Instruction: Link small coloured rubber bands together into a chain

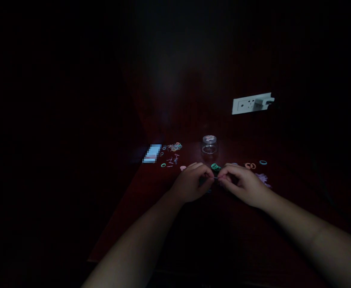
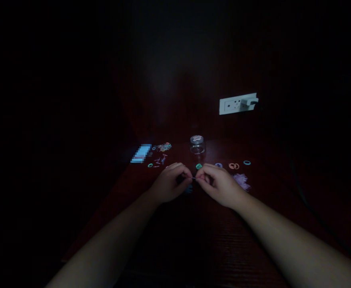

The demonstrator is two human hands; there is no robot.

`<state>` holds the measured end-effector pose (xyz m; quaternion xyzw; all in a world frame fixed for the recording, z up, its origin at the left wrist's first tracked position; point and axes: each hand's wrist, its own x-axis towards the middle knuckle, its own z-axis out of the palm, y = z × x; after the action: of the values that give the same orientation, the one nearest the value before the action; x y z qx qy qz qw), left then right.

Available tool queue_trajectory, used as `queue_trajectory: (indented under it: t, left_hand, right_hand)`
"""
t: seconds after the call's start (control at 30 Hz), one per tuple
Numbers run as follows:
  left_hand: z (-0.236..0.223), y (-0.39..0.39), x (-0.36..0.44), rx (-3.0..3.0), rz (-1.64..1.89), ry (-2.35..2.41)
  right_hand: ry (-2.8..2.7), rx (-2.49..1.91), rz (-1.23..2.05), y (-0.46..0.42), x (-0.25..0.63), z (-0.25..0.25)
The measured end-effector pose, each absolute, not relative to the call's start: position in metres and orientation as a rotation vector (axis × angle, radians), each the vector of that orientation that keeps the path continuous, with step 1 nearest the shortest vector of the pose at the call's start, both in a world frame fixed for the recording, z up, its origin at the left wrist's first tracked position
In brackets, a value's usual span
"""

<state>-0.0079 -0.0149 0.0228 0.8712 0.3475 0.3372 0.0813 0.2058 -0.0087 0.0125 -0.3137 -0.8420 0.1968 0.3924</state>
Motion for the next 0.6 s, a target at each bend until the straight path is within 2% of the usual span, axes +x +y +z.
queue_trajectory:
  t: [0.6]
  left_hand:
    - [0.0182, -0.0074, -0.0137, 2.586, 1.017, 1.016]
  right_hand:
    - [-2.145, -0.807, 0.487, -0.0088, 0.2069, 0.0129]
